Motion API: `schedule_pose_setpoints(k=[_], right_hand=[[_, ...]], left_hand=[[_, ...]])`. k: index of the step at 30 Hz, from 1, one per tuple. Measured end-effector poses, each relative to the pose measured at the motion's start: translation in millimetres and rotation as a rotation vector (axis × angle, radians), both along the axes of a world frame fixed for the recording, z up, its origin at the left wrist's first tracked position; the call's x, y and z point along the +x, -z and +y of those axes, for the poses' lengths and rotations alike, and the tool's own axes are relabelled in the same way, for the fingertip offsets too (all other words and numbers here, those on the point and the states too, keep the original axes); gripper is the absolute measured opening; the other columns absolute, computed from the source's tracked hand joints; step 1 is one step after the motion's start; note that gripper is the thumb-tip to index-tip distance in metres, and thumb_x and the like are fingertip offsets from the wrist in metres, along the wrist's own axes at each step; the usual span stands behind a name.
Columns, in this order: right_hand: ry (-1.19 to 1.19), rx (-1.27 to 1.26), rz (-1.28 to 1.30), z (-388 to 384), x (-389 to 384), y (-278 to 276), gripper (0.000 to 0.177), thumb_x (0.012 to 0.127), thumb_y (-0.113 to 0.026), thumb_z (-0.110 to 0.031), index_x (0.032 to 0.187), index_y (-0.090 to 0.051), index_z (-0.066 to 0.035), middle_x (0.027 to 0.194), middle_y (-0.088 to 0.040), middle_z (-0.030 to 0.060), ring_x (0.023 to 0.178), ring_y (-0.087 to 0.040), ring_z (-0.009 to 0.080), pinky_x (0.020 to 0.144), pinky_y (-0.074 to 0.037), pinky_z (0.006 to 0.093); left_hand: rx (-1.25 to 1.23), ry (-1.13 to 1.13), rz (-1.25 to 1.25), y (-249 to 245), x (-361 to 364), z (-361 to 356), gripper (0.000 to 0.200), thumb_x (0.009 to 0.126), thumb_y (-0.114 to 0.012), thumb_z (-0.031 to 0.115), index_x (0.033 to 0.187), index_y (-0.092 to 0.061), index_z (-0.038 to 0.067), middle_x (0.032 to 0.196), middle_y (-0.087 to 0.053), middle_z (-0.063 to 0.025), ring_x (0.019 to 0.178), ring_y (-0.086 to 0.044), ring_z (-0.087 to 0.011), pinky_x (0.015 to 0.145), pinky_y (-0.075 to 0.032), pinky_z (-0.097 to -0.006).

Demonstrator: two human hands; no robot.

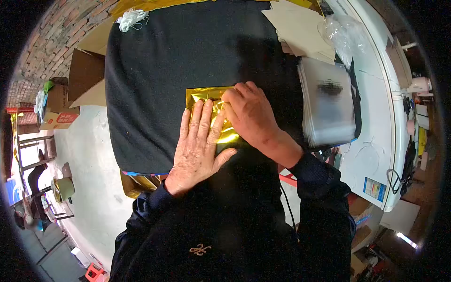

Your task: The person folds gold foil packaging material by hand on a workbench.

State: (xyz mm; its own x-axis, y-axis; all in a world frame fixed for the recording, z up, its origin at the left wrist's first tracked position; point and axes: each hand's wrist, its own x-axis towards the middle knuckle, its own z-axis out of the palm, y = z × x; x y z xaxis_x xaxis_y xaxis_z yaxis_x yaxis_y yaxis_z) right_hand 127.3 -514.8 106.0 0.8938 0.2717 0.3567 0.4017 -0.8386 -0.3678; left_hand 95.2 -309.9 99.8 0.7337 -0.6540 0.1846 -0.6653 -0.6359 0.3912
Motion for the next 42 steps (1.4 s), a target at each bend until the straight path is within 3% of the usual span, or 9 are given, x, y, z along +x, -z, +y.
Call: schedule_pose_setpoints(k=[5, 8, 12, 15, 19, 24, 36, 39, 42], right_hand=[[0.017, -0.063, -0.228, 3, -10, -9, 0.024, 0.087, -0.07, -0.011, 0.111, -0.065, -0.006, 0.11, -0.064, 0.0105, 0.106, -0.062, 0.0306, 0.088, -0.052, 0.0454], [-0.138, 0.047, -0.27, 6, -37, -7, 0.033, 0.087, -0.071, -0.011, 0.119, -0.065, -0.003, 0.118, -0.063, 0.0117, 0.115, -0.062, 0.0312, 0.096, -0.052, 0.0462], [-0.177, 0.104, -0.121, 22, -67, -2, 0.054, 0.082, -0.075, -0.001, 0.132, -0.054, 0.003, 0.135, -0.054, 0.0188, 0.133, -0.055, 0.0359, 0.115, -0.049, 0.0486], [-0.154, 0.145, -0.105, 20, -68, -2, 0.054, 0.083, -0.074, -0.001, 0.133, -0.055, 0.002, 0.135, -0.055, 0.0178, 0.133, -0.055, 0.0361, 0.114, -0.05, 0.0482], [-0.092, -0.085, -0.181, 3, -48, -15, 0.05, 0.087, -0.073, -0.008, 0.132, -0.057, 0.002, 0.134, -0.057, 0.0157, 0.129, -0.056, 0.0339, 0.106, -0.049, 0.0471], [0.011, 0.027, -0.008, 6, -28, -6, 0.041, 0.089, -0.072, -0.013, 0.125, -0.065, 0.003, 0.115, -0.066, 0.0127, 0.113, -0.058, 0.0303, 0.095, -0.046, 0.0451], [-0.061, 0.304, 0.454, -7, 9, -15, 0.021, 0.089, -0.07, -0.022, 0.103, -0.072, -0.006, 0.101, -0.073, 0.0122, 0.103, -0.065, 0.0353, 0.085, -0.049, 0.0484], [-0.096, 0.154, 0.274, -8, 9, -8, 0.017, 0.087, -0.071, -0.012, 0.1, -0.067, -0.002, 0.095, -0.071, 0.0151, 0.089, -0.063, 0.0351, 0.088, -0.049, 0.0432], [-0.094, 0.121, 0.175, -2, 5, -14, 0.013, 0.087, -0.069, -0.011, 0.096, -0.064, -0.003, 0.098, -0.069, 0.0128, 0.091, -0.06, 0.0339, 0.088, -0.049, 0.0445]], left_hand=[[0.02, 0.008, 0.01, 2, 1, 1, 0.089, 0.097, -0.063, 0.058, 0.16, -0.036, 0.002, 0.168, -0.027, -0.0298, 0.158, -0.022, -0.0457, 0.128, -0.017, -0.0614], [0.007, 0.001, -0.014, 4, 2, 0, 0.082, 0.099, -0.06, 0.056, 0.157, -0.041, 0.001, 0.168, -0.027, -0.0298, 0.158, -0.023, -0.0463, 0.127, -0.018, -0.0615], [0.022, 0.0, -0.059, 9, 2, 1, 0.078, 0.101, -0.053, 0.054, 0.155, -0.045, -0.001, 0.166, -0.03, -0.0303, 0.157, -0.026, -0.0464, 0.128, -0.019, -0.0611], [0.008, -0.008, -0.042, 7, 2, -1, 0.077, 0.1, -0.057, 0.05, 0.157, -0.044, 0.001, 0.165, -0.031, -0.0297, 0.156, -0.027, -0.0462, 0.127, -0.02, -0.0612], [0.043, -0.008, -0.03, 5, 3, -2, 0.073, 0.101, -0.056, 0.045, 0.158, -0.041, 0.002, 0.167, -0.028, -0.0306, 0.158, -0.024, -0.047, 0.127, -0.019, -0.062], [0.037, -0.018, -0.023, 3, 2, -3, 0.072, 0.101, -0.058, 0.044, 0.157, -0.043, 0.001, 0.167, -0.029, -0.0307, 0.158, -0.024, -0.0476, 0.126, -0.018, -0.063], [-0.023, 0.001, -0.036, 8, 0, 1, 0.084, 0.096, -0.063, 0.044, 0.16, -0.034, -0.003, 0.168, -0.024, -0.033, 0.158, -0.022, -0.049, 0.127, -0.017, -0.0639], [-0.032, 0.004, -0.038, 7, 0, 1, 0.088, 0.094, -0.066, 0.043, 0.161, -0.031, -0.002, 0.168, -0.023, -0.0334, 0.158, -0.021, -0.0495, 0.127, -0.017, -0.0643], [-0.029, -0.018, -0.038, 4, 0, 1, 0.089, 0.091, -0.071, 0.042, 0.162, -0.034, 0.003, 0.166, -0.029, -0.0313, 0.157, -0.025, -0.0486, 0.127, -0.021, -0.0612]])
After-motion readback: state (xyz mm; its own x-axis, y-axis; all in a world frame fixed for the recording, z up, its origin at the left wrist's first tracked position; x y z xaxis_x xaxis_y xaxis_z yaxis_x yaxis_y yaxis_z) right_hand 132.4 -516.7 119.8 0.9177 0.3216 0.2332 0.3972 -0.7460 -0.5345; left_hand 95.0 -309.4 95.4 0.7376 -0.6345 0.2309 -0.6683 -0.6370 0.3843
